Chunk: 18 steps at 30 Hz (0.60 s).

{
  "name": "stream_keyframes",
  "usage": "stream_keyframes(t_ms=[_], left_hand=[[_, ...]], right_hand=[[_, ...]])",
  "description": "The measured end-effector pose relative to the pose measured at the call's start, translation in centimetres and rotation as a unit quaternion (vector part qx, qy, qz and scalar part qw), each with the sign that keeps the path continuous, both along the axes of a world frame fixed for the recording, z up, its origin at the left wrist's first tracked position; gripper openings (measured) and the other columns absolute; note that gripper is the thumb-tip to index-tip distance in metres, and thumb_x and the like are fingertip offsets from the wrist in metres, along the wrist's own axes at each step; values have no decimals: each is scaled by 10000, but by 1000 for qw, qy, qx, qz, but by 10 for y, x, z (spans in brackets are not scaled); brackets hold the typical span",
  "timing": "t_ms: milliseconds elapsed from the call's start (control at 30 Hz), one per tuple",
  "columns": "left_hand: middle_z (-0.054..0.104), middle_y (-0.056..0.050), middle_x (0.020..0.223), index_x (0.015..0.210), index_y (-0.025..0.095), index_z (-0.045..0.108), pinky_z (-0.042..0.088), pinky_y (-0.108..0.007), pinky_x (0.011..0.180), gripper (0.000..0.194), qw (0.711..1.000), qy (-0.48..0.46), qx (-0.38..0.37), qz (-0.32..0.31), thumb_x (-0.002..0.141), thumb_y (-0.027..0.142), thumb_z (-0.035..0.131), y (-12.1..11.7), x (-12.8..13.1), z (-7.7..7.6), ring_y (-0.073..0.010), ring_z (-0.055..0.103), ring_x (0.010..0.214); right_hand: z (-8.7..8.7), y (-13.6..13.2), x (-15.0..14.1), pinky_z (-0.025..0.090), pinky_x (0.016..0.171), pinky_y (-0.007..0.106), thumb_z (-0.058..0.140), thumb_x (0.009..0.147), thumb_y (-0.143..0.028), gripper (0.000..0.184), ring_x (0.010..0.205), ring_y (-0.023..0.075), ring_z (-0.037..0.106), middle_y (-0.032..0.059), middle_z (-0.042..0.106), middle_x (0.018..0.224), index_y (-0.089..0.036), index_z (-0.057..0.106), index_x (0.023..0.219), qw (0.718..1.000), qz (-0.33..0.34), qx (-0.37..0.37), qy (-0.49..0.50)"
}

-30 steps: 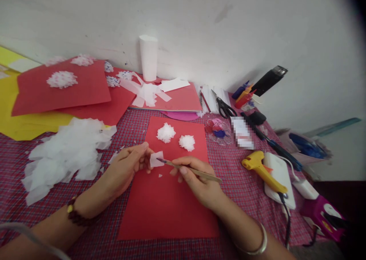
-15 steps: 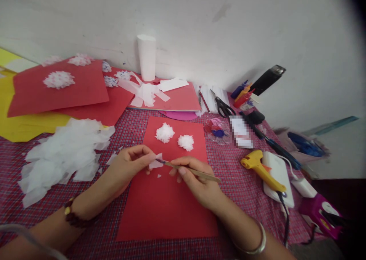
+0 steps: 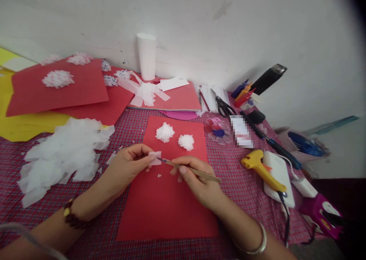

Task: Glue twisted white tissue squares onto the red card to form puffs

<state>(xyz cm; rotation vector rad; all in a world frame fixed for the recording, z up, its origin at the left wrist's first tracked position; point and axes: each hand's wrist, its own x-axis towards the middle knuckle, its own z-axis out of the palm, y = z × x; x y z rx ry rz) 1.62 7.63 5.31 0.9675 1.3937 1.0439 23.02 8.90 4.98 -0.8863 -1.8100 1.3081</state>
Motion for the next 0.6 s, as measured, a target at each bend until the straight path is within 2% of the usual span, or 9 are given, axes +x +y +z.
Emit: stream_keyframes(t_ms=[167, 600], left_hand=[[602, 19, 596, 696, 179, 652, 369, -245, 585, 183, 1000, 16, -1, -9, 701, 354, 708, 1, 0, 1, -114, 500, 571], [591, 17, 582, 682, 181, 649, 374, -253, 580, 179, 1000, 17, 6, -16, 696, 350, 707, 0, 0, 3, -126, 501, 568]], right_hand=[[2, 0, -1, 521, 621, 242, 509, 959, -259, 204, 693, 111, 644, 20, 719, 844, -222, 657, 1094, 1000, -1, 11, -10], [3, 0, -1, 515, 617, 241, 510, 960, -278, 206, 690, 112, 638, 23, 716, 846, -217, 659, 1088, 1000, -2, 12, -19]])
